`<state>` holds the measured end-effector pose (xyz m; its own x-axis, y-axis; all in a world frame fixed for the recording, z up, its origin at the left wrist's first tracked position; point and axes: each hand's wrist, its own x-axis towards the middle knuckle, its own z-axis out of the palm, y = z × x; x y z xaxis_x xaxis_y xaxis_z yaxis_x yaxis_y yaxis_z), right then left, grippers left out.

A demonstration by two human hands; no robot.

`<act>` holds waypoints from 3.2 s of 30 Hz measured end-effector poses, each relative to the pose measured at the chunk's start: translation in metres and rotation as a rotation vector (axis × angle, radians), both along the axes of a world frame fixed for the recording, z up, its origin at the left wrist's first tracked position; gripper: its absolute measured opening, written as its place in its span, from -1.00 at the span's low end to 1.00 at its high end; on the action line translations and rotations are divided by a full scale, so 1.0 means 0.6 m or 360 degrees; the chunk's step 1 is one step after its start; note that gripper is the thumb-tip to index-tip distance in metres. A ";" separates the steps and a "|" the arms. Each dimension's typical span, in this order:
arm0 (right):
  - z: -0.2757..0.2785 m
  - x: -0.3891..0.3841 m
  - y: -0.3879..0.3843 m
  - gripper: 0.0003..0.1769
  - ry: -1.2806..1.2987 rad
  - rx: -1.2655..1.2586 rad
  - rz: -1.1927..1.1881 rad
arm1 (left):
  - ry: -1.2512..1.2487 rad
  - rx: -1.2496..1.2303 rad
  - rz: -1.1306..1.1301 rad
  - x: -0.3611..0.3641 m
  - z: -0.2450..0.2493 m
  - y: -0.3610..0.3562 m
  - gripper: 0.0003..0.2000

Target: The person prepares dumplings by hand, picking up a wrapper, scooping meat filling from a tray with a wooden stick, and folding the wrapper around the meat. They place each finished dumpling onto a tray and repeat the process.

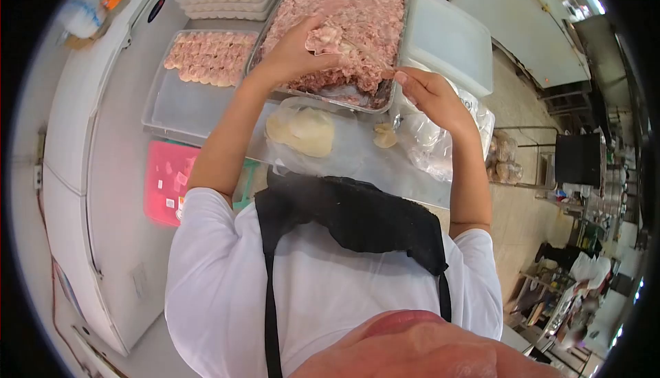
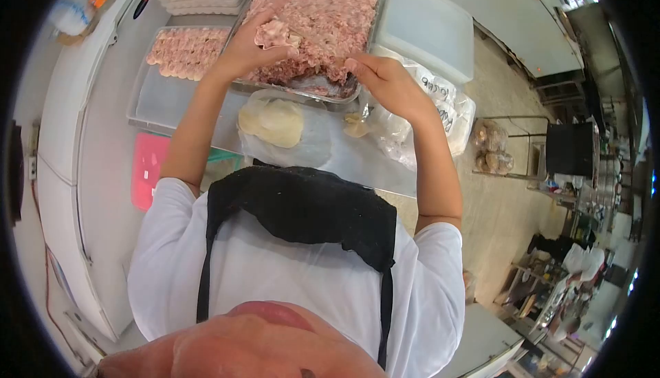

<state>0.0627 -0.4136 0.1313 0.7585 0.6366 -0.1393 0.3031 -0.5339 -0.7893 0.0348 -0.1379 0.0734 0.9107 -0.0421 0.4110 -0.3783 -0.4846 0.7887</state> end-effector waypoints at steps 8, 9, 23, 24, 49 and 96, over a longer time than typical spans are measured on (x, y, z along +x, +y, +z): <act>-0.088 0.032 -0.011 -0.59 -0.0248 0.0193 0.0341 | 0.0204 0.0433 -0.0292 -0.026 0.042 -0.022 -0.57; -0.110 0.049 -0.014 -0.59 -0.0332 0.0244 0.0382 | 0.0036 0.0568 -0.0235 -0.019 0.013 -0.019 -0.58; -0.186 0.075 -0.037 -0.65 -0.0913 -0.0589 -0.0006 | 0.0950 0.0152 0.0218 -0.012 -0.042 -0.017 -0.46; -0.170 0.075 -0.051 -0.66 -0.0867 -0.0592 0.0011 | 0.1007 -0.0048 0.0247 -0.019 -0.049 -0.011 -0.48; 0.009 -0.158 0.299 -0.66 -0.0721 0.0025 0.0107 | 0.0571 -0.0219 -0.0165 -0.172 0.028 0.291 -0.57; -0.147 -0.053 0.028 -0.86 -0.1596 -0.1277 0.0499 | 0.0320 0.0383 -0.0315 -0.163 -0.218 0.009 -0.72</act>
